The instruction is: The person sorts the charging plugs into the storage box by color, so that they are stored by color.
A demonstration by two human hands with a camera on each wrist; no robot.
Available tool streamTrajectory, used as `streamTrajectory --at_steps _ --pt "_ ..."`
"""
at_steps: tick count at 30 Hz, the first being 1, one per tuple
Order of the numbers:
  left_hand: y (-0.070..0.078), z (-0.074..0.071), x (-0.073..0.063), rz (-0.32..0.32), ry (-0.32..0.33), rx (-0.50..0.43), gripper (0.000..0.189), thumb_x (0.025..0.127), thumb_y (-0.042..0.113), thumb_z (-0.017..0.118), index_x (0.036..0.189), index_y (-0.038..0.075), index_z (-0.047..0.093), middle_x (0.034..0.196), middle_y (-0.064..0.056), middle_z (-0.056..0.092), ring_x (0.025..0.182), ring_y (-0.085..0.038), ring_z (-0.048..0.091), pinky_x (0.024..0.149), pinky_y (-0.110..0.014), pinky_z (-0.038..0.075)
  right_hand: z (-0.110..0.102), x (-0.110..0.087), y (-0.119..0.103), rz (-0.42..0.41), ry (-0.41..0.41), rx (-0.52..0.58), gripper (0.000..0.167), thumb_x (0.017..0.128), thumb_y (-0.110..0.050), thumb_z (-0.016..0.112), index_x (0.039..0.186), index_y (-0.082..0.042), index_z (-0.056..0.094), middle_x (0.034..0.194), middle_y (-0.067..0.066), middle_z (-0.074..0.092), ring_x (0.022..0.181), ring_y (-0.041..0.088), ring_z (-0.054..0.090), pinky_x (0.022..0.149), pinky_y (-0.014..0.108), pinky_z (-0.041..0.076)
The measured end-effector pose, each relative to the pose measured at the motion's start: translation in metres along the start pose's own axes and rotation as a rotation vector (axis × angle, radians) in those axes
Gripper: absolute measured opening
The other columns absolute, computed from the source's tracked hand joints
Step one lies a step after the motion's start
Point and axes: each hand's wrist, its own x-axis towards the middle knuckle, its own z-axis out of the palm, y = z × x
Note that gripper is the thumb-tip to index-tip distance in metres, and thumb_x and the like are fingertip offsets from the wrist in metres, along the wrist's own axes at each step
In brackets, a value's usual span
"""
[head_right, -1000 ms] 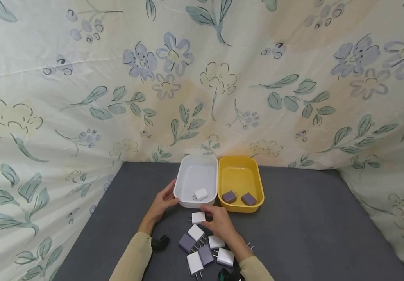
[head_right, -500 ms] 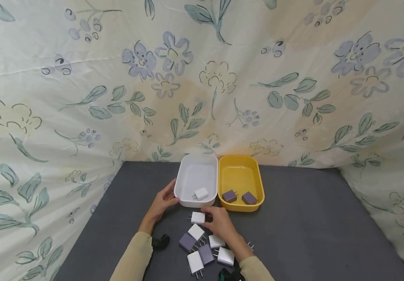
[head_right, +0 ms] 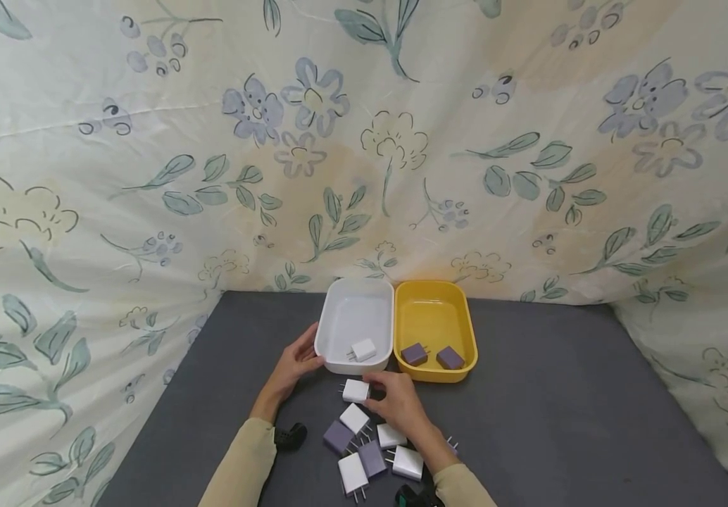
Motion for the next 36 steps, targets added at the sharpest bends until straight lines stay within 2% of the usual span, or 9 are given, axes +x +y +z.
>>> streamTrajectory --at_steps 8,12,17,22,25,32,36 --pt "-0.001 -0.001 0.001 0.008 -0.011 0.007 0.082 0.087 0.007 0.072 0.155 0.012 0.027 0.159 -0.016 0.029 0.145 -0.033 0.032 0.115 -0.036 0.033 -0.005 -0.001 -0.006 -0.038 0.002 0.009 0.040 0.073 -0.004 0.083 0.111 -0.004 0.071 0.109 0.008 0.073 0.098 0.026 0.071 0.083 0.037 0.058" --pt "-0.002 -0.002 -0.001 0.011 -0.010 -0.010 0.083 0.086 0.007 0.073 0.155 0.011 0.026 0.159 -0.018 0.029 0.145 -0.034 0.032 0.115 -0.034 0.034 -0.008 -0.001 -0.010 -0.052 0.031 0.027 0.040 0.073 -0.004 0.084 0.111 -0.007 0.071 0.108 0.006 0.073 0.097 0.024 0.071 0.083 0.038 0.058" --pt "-0.001 -0.002 -0.001 0.007 -0.012 -0.025 0.082 0.086 0.004 0.072 0.155 0.010 0.026 0.158 -0.019 0.029 0.145 -0.035 0.032 0.115 -0.039 0.032 -0.012 -0.001 -0.015 -0.064 0.091 0.018 0.041 0.071 -0.005 0.085 0.109 -0.010 0.072 0.106 0.003 0.073 0.096 0.018 0.071 0.082 0.032 0.058" --pt "0.001 0.000 0.001 -0.011 -0.021 -0.020 0.081 0.088 0.001 0.069 0.155 0.010 0.025 0.159 -0.017 0.028 0.145 -0.033 0.031 0.117 -0.044 0.028 -0.015 0.002 -0.012 -0.114 0.142 0.083 0.041 0.071 -0.002 0.084 0.109 -0.007 0.072 0.106 0.009 0.073 0.096 0.026 0.072 0.080 0.036 0.059" --pt "0.005 0.001 0.000 -0.015 -0.031 -0.031 0.081 0.088 -0.001 0.068 0.155 0.009 0.023 0.159 -0.019 0.026 0.146 -0.036 0.029 0.117 -0.042 0.029 -0.016 0.005 -0.009 -0.153 0.161 0.110 0.040 0.071 -0.001 0.084 0.109 -0.005 0.071 0.106 0.011 0.073 0.095 0.029 0.072 0.078 0.039 0.059" --pt "0.024 0.004 -0.006 -0.009 -0.055 -0.024 0.083 0.088 0.000 0.069 0.154 0.000 0.020 0.158 -0.026 0.023 0.144 -0.043 0.026 0.111 -0.026 0.038 -0.021 0.010 -0.012 -0.170 0.216 0.147 0.038 0.071 -0.001 0.084 0.107 -0.001 0.072 0.104 0.013 0.074 0.095 0.028 0.073 0.078 0.042 0.058" --pt "0.027 0.004 -0.007 -0.024 -0.049 -0.012 0.083 0.088 0.001 0.069 0.154 0.000 0.020 0.158 -0.023 0.026 0.145 -0.038 0.029 0.113 -0.030 0.036 -0.021 0.015 -0.014 -0.150 0.268 0.108 0.038 0.070 -0.002 0.085 0.106 -0.004 0.073 0.105 0.011 0.074 0.097 0.026 0.072 0.081 0.038 0.058"
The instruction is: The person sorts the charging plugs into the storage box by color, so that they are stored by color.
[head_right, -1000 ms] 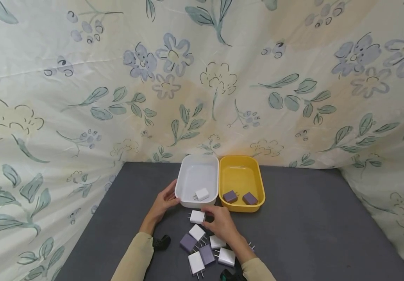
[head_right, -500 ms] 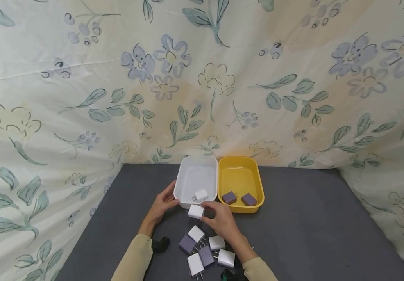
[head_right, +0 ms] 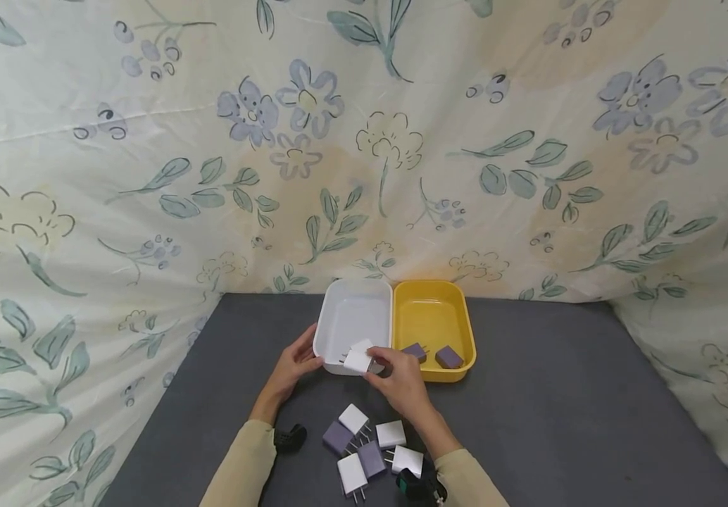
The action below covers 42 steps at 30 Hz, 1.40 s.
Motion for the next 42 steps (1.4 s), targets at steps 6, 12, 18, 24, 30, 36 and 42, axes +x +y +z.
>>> streamTrajectory --at_steps 6,12,18,24,30,36,42 --pt "0.000 -0.002 0.000 -0.010 -0.001 -0.013 0.084 0.088 0.003 0.070 0.155 0.002 0.019 0.159 -0.019 0.026 0.146 -0.035 0.029 0.116 -0.041 0.029 0.003 0.009 0.001 0.056 0.045 -0.065 0.038 0.069 -0.002 0.085 0.106 -0.004 0.073 0.105 0.010 0.074 0.099 0.025 0.072 0.084 0.034 0.057" --pt "-0.002 -0.003 0.000 -0.016 0.002 -0.017 0.085 0.087 0.002 0.071 0.155 0.002 0.020 0.158 -0.023 0.025 0.145 -0.039 0.028 0.116 -0.038 0.031 0.006 0.017 0.002 0.098 0.075 -0.113 0.036 0.070 -0.003 0.086 0.104 -0.004 0.073 0.103 0.012 0.075 0.098 0.027 0.073 0.083 0.037 0.058" --pt "-0.005 -0.003 0.000 -0.012 0.007 -0.025 0.084 0.087 0.004 0.071 0.155 0.004 0.021 0.159 -0.022 0.024 0.146 -0.038 0.027 0.116 -0.041 0.029 0.009 0.022 0.005 0.166 0.089 -0.069 0.036 0.071 -0.003 0.084 0.106 -0.003 0.073 0.106 0.013 0.074 0.101 0.028 0.072 0.085 0.036 0.056" --pt "-0.027 -0.006 0.006 0.021 0.030 -0.005 0.082 0.088 0.006 0.071 0.155 0.012 0.026 0.158 -0.016 0.030 0.145 -0.033 0.034 0.116 -0.039 0.031 0.008 0.023 0.004 0.181 0.082 -0.117 0.051 0.072 -0.004 0.085 0.119 -0.001 0.068 0.118 0.017 0.069 0.107 0.031 0.069 0.088 0.039 0.056" --pt "-0.029 -0.005 0.008 0.027 0.042 -0.004 0.080 0.087 0.004 0.071 0.154 0.014 0.029 0.158 -0.017 0.032 0.144 -0.034 0.035 0.114 -0.036 0.036 0.007 0.024 0.004 0.142 0.099 -0.219 0.060 0.070 -0.007 0.086 0.125 -0.002 0.063 0.123 0.019 0.067 0.107 0.033 0.068 0.088 0.042 0.056" --pt "-0.029 -0.006 0.009 0.024 0.045 -0.012 0.081 0.087 0.002 0.070 0.155 0.013 0.028 0.158 -0.017 0.032 0.144 -0.034 0.034 0.113 -0.034 0.036 0.005 0.021 0.005 0.129 0.098 -0.227 0.053 0.072 -0.008 0.085 0.122 -0.003 0.066 0.118 0.016 0.070 0.101 0.030 0.071 0.086 0.041 0.057" --pt "-0.024 -0.006 0.008 0.023 0.009 -0.033 0.082 0.088 -0.001 0.068 0.155 0.005 0.021 0.159 -0.022 0.025 0.146 -0.039 0.027 0.116 -0.046 0.027 0.001 0.015 0.002 0.070 0.077 -0.172 0.046 0.073 -0.005 0.084 0.117 -0.002 0.069 0.114 0.015 0.072 0.098 0.031 0.071 0.085 0.041 0.057"
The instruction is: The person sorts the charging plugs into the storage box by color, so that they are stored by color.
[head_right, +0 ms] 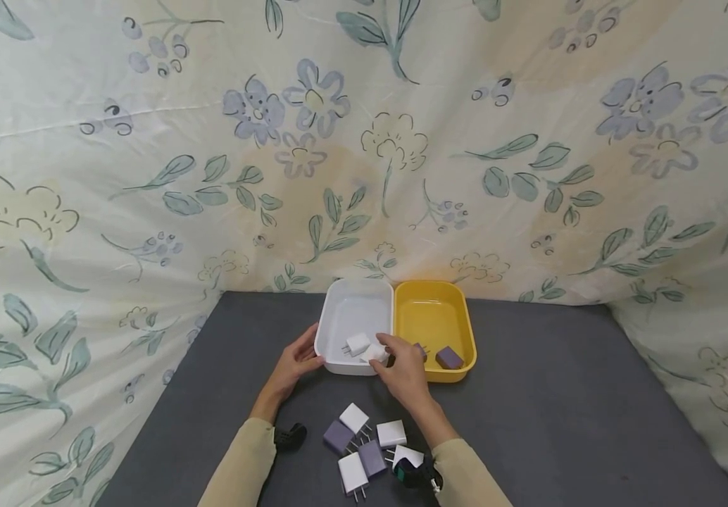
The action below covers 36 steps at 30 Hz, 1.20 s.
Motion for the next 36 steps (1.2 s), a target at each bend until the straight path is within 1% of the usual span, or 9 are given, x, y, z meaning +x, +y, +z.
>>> streamTrajectory --at_steps 2,7,13,18,24,26,30,33,36 --pt "0.004 0.000 -0.001 -0.007 -0.014 -0.002 0.083 0.088 -0.002 0.068 0.155 0.003 0.019 0.159 -0.023 0.023 0.146 -0.040 0.026 0.116 -0.048 0.026 -0.001 -0.003 0.001 -0.026 -0.008 0.016 0.044 0.072 -0.005 0.085 0.114 -0.003 0.070 0.110 0.013 0.073 0.096 0.030 0.071 0.084 0.040 0.057" --pt "0.017 0.002 -0.004 -0.031 -0.031 0.015 0.083 0.088 -0.001 0.068 0.155 0.002 0.019 0.159 -0.023 0.024 0.145 -0.040 0.028 0.115 -0.044 0.029 -0.003 -0.010 0.003 -0.075 -0.022 0.037 0.041 0.072 -0.005 0.085 0.110 -0.007 0.071 0.103 0.007 0.074 0.092 0.023 0.071 0.082 0.037 0.058" --pt "0.020 0.004 -0.006 -0.034 -0.018 0.012 0.082 0.088 -0.001 0.068 0.155 0.003 0.020 0.159 -0.023 0.025 0.145 -0.039 0.028 0.116 -0.042 0.030 -0.003 -0.019 0.003 -0.067 -0.048 0.066 0.039 0.073 -0.008 0.084 0.110 -0.010 0.071 0.104 0.002 0.074 0.095 0.016 0.070 0.085 0.033 0.058" --pt "0.019 0.004 -0.004 -0.021 -0.010 0.012 0.082 0.087 0.001 0.070 0.154 0.003 0.023 0.158 -0.023 0.026 0.145 -0.038 0.028 0.116 -0.043 0.030 -0.001 -0.026 0.000 -0.065 -0.099 0.132 0.040 0.073 -0.006 0.084 0.110 -0.009 0.071 0.104 0.004 0.074 0.096 0.018 0.070 0.084 0.036 0.058" --pt "0.020 0.004 -0.004 -0.023 -0.023 0.007 0.082 0.088 0.002 0.070 0.154 0.001 0.022 0.158 -0.024 0.026 0.145 -0.039 0.029 0.115 -0.043 0.031 0.003 -0.035 0.001 -0.064 -0.203 0.149 0.042 0.073 -0.008 0.084 0.113 -0.006 0.070 0.107 0.005 0.073 0.099 0.023 0.070 0.084 0.040 0.058" --pt "0.019 0.004 -0.003 -0.030 -0.027 0.006 0.083 0.087 0.003 0.071 0.154 0.001 0.022 0.158 -0.023 0.025 0.145 -0.038 0.029 0.115 -0.042 0.030 0.004 -0.037 0.001 -0.066 -0.250 0.152 0.043 0.074 -0.009 0.084 0.115 -0.006 0.069 0.108 0.007 0.072 0.099 0.024 0.070 0.085 0.041 0.058" --pt "0.008 0.002 0.000 -0.037 0.007 0.006 0.081 0.088 0.001 0.069 0.155 0.005 0.024 0.159 -0.021 0.027 0.145 -0.036 0.030 0.115 -0.039 0.031 0.005 -0.039 0.001 -0.079 -0.331 0.136 0.044 0.077 -0.013 0.082 0.118 -0.006 0.068 0.111 0.009 0.072 0.101 0.023 0.070 0.086 0.038 0.058" --pt "-0.002 0.000 0.003 -0.031 0.037 0.005 0.078 0.088 -0.001 0.068 0.154 0.008 0.027 0.159 -0.019 0.028 0.145 -0.034 0.031 0.114 -0.036 0.033 0.006 -0.040 0.000 -0.086 -0.365 0.133 0.044 0.078 -0.013 0.082 0.118 -0.004 0.068 0.113 0.010 0.071 0.102 0.025 0.070 0.086 0.039 0.057" --pt "-0.006 -0.002 0.001 -0.019 0.044 0.014 0.078 0.088 0.001 0.069 0.154 0.009 0.029 0.158 -0.017 0.031 0.145 -0.032 0.033 0.112 -0.032 0.036 0.009 -0.043 0.000 -0.086 -0.395 0.122 0.045 0.077 -0.014 0.082 0.119 -0.002 0.067 0.114 0.009 0.071 0.102 0.025 0.070 0.087 0.038 0.057"
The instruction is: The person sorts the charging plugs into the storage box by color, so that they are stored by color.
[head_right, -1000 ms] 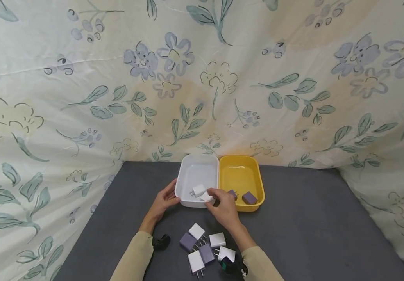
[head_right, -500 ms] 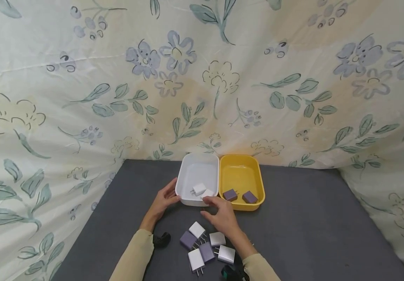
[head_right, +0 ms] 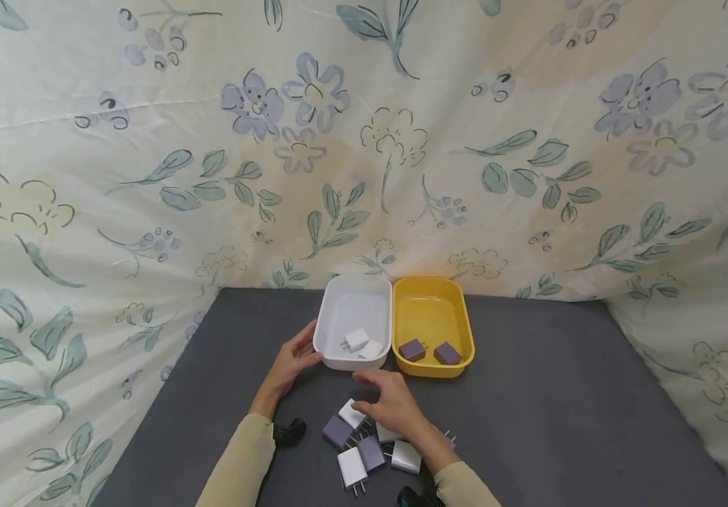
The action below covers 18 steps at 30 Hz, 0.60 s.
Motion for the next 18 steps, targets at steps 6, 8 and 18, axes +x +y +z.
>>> streamTrajectory --at_steps 6,8,18 --pt "0.0007 -0.0019 -0.0041 0.006 -0.009 -0.006 0.080 0.086 0.007 0.073 0.153 0.007 0.029 0.157 -0.018 0.034 0.143 -0.032 0.037 0.109 -0.027 0.041 0.0080 -0.0031 0.0024 0.032 -0.104 0.022 0.049 0.077 -0.015 0.082 0.121 0.001 0.066 0.117 0.012 0.070 0.105 0.025 0.069 0.088 0.033 0.057" --pt "-0.0005 -0.0016 -0.0034 0.004 -0.013 -0.009 0.080 0.086 0.007 0.073 0.153 0.008 0.030 0.157 -0.017 0.034 0.143 -0.032 0.037 0.109 -0.028 0.041 0.0078 -0.0034 0.0021 0.051 -0.152 0.049 0.051 0.077 -0.013 0.082 0.122 0.002 0.065 0.118 0.014 0.069 0.106 0.026 0.069 0.089 0.032 0.057" --pt "-0.0007 0.0005 0.0003 0.014 -0.002 -0.003 0.081 0.085 0.009 0.075 0.153 0.007 0.030 0.156 -0.018 0.035 0.142 -0.032 0.038 0.106 -0.024 0.043 0.0024 -0.0003 -0.0003 0.072 -0.279 0.036 0.054 0.076 -0.007 0.080 0.126 0.004 0.062 0.123 0.016 0.067 0.110 0.026 0.067 0.090 0.030 0.056"
